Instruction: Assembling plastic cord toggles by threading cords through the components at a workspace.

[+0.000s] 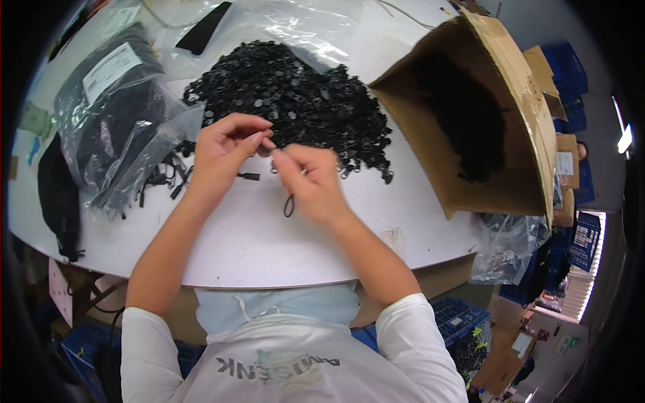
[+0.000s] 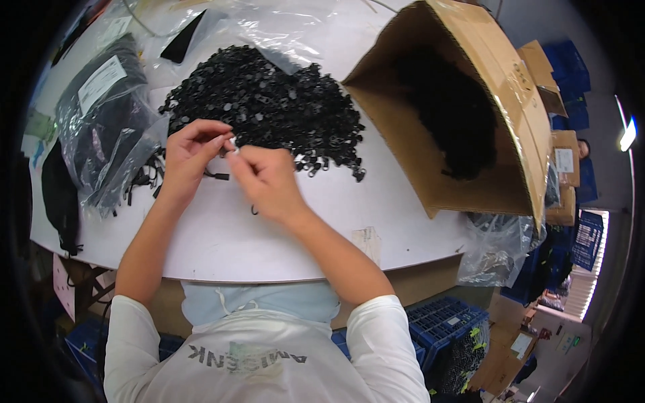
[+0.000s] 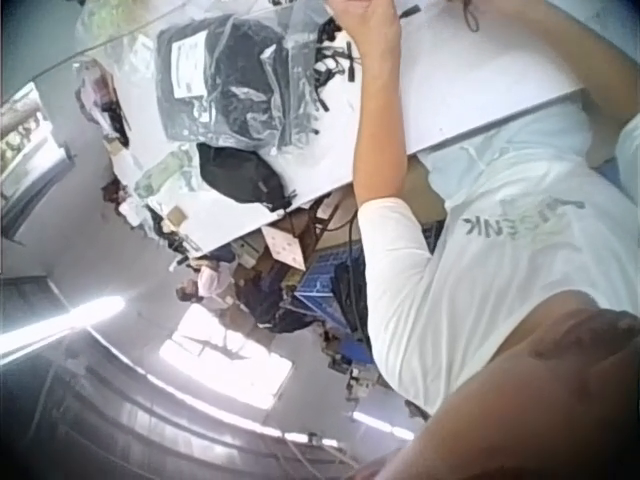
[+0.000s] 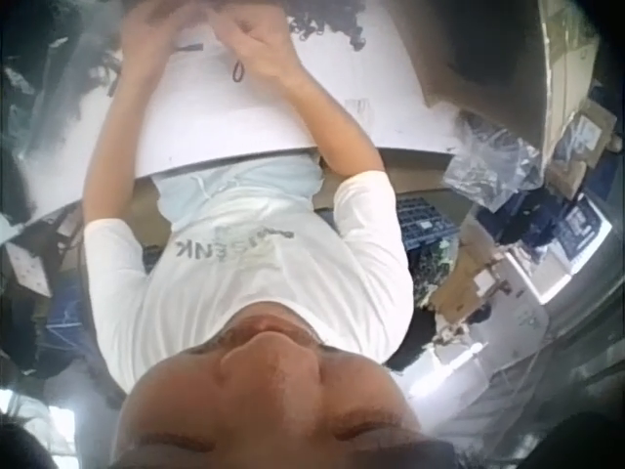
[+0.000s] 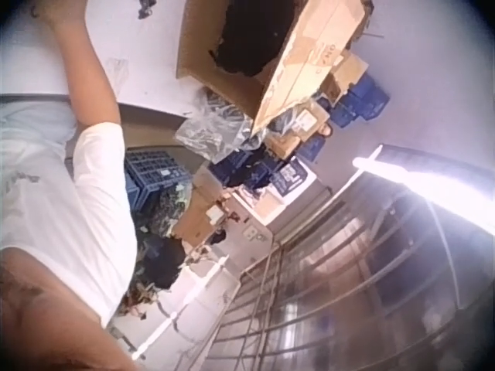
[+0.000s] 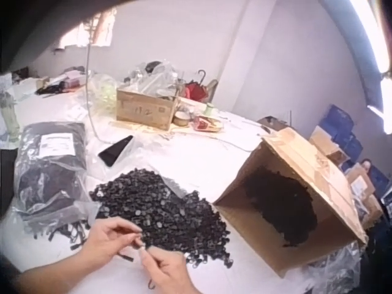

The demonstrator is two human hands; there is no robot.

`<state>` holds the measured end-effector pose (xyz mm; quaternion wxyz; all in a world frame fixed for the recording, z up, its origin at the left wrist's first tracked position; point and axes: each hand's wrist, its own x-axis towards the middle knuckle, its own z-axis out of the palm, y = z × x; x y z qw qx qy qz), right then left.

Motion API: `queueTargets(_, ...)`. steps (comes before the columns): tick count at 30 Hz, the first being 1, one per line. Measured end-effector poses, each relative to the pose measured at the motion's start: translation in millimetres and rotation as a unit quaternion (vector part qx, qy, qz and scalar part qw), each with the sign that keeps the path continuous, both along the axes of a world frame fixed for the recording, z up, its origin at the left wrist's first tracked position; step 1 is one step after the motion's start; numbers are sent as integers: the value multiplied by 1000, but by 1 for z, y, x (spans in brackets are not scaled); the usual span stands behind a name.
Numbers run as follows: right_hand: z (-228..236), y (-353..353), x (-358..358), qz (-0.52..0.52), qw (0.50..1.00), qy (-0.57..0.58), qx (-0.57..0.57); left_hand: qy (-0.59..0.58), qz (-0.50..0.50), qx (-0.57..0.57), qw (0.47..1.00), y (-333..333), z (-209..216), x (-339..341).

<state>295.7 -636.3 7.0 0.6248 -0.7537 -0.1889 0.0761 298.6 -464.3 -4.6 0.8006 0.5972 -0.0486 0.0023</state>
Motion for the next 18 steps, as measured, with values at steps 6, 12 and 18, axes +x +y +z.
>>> queueTargets(6,13,-34,28,-101,947,-290,89,-188,39,446,874,9,5,-3)
queueTargets(12,10,-37,25,-86,982,-137,101,-245,-38,544,801,3,-1,-7)
queueTargets(18,2,-27,25,-47,993,-107,21,-260,-38,568,780,1,-3,-6)
